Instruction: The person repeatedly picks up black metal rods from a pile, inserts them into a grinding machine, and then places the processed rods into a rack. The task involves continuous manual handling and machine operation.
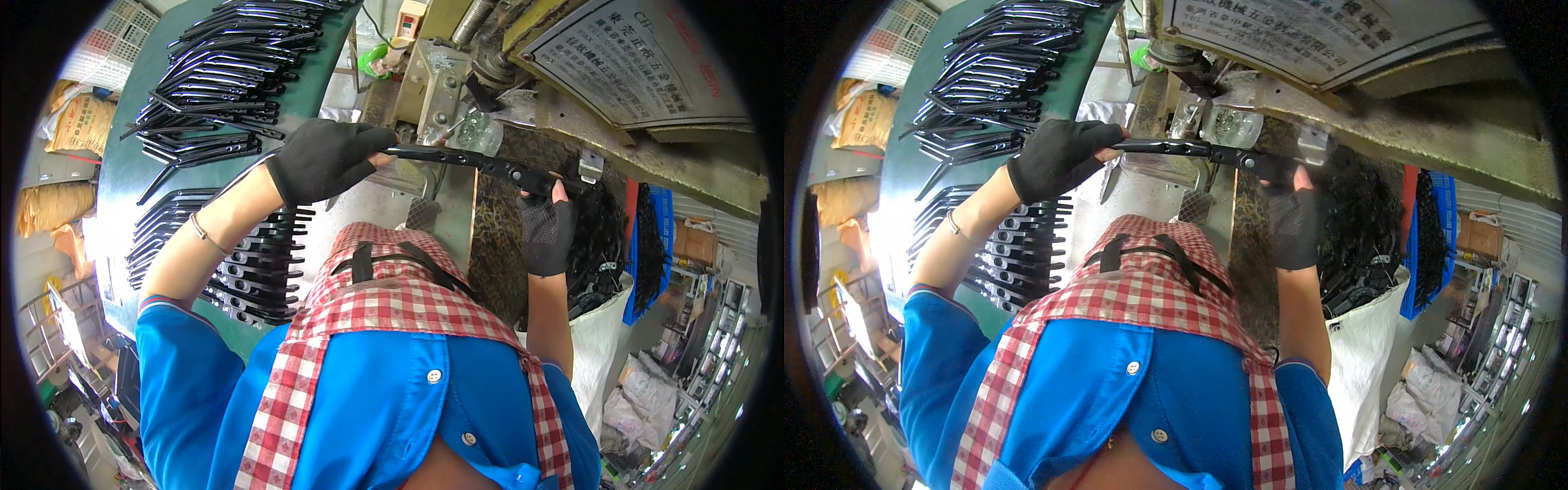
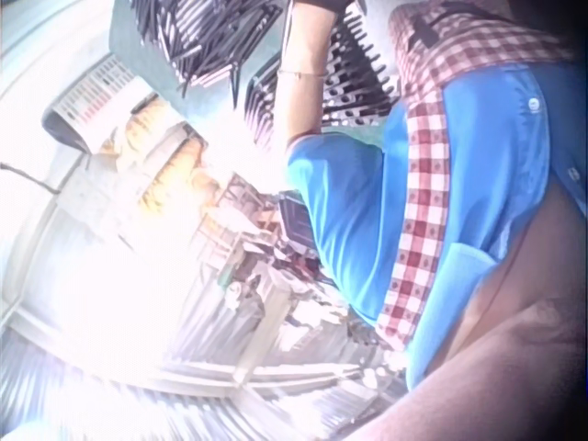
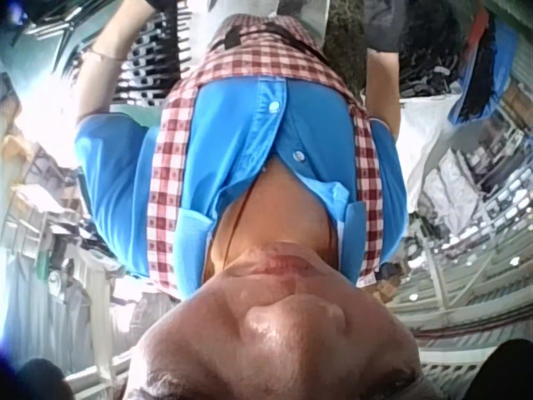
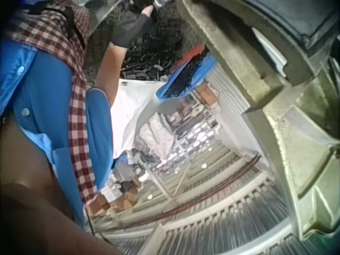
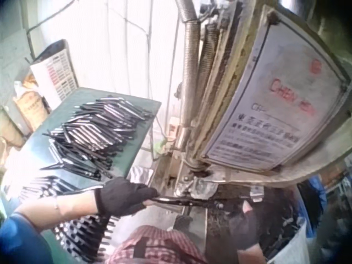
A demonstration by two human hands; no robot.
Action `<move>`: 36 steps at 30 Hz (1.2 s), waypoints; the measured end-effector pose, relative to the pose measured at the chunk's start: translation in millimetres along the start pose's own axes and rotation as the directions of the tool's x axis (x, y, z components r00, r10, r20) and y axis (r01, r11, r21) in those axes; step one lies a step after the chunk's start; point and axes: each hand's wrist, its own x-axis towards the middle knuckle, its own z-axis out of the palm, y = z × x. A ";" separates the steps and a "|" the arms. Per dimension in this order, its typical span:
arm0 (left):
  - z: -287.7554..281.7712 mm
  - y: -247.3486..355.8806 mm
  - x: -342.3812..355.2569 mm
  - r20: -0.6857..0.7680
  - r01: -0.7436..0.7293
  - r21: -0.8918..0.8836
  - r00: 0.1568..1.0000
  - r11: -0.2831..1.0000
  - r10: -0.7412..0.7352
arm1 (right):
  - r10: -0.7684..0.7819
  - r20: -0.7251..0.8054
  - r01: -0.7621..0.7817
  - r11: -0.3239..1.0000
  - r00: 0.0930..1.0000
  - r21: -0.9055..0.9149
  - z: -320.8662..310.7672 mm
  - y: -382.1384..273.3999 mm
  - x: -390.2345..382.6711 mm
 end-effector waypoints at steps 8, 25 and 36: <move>-10.7 4.8 0.2 0.184 0.110 -0.072 0.978 0.991 -0.095 | 0.018 0.010 -0.016 0.981 1.000 -0.193 30.9 7.9 -9.5; 0.3 -5.1 13.2 0.163 0.107 0.119 0.979 0.987 -0.125 | 0.115 0.034 -0.095 0.925 0.993 -0.367 56.7 39.5 15.2; -13.7 -16.7 53.7 0.162 0.128 0.220 0.973 0.967 -0.166 | 0.071 0.120 -0.036 0.962 0.990 -0.270 46.2 29.3 56.4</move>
